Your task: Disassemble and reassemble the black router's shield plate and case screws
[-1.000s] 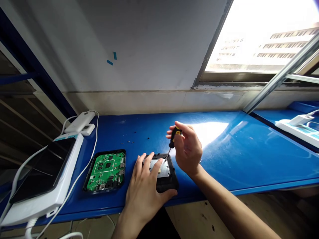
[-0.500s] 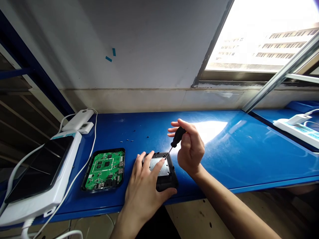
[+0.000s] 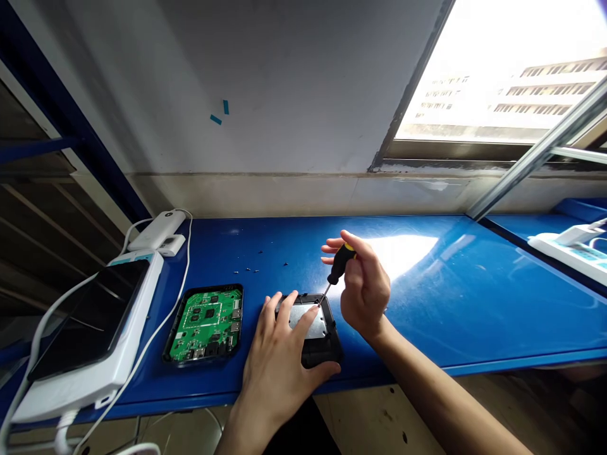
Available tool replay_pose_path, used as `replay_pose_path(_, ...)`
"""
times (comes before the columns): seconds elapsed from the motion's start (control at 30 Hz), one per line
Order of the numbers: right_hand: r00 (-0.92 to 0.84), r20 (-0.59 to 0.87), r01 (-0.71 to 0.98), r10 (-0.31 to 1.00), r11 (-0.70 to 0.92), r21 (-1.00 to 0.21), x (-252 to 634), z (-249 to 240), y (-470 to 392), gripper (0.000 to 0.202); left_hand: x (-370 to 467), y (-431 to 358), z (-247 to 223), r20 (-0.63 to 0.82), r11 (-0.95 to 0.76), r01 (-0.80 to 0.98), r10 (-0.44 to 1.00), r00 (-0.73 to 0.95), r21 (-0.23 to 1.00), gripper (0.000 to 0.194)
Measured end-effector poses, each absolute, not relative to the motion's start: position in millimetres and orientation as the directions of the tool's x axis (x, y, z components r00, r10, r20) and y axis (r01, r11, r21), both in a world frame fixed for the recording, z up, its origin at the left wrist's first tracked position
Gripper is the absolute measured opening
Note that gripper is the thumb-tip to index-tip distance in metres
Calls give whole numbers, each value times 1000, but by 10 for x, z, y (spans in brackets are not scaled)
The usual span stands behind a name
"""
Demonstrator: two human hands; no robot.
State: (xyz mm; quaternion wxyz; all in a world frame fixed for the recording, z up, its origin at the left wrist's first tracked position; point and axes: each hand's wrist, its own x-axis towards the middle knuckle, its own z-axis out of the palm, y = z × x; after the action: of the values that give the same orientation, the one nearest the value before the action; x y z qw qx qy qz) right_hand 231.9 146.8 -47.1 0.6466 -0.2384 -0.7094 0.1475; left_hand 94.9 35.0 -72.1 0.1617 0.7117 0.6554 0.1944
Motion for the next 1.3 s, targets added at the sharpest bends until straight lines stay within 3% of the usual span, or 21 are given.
replay_pose_path(0.2, 6, 878, 257, 478, 848, -463, 2338, -488, 1513, 35, 942, 347, -722, 70, -95, 871, 995, 69, 482, 70)
replay_pose_path(0.3, -11, 857, 177, 515, 845, -506, 2333, -483, 1495, 25, 940, 348, -729, 71, -94, 870, 995, 68, 484, 70)
replay_pose_path(0.43, -57, 837, 79, 544, 838, -540, 2314, -460, 1458, 39, 944, 353, -735, 72, -95, 873, 995, 68, 479, 72)
replay_pose_path(0.7, 3, 886, 276, 463, 851, -446, 2335, -486, 1514, 30, 945, 340, -726, 85, -102, 873, 994, 70, 476, 70)
replay_pose_path(0.77, -10, 873, 243, 487, 848, -470, 2338, -477, 1499, 25, 944, 337, -725, 87, -102, 877, 994, 69, 470, 70)
replay_pose_path(0.93, -52, 838, 103, 543, 838, -536, 2317, -437, 1450, 42, 942, 340, -726, 84, -105, 883, 994, 75, 457, 69)
replay_pose_path(1.17, -29, 889, 240, 458, 866, -438, 2335, -476, 1485, 35, 937, 337, -747, 104, -112, 885, 992, 72, 452, 70)
replay_pose_path(1.3, -62, 838, 119, 542, 838, -533, 2332, -481, 1480, 33, 930, 336, -751, 103, -109, 888, 992, 70, 447, 69)
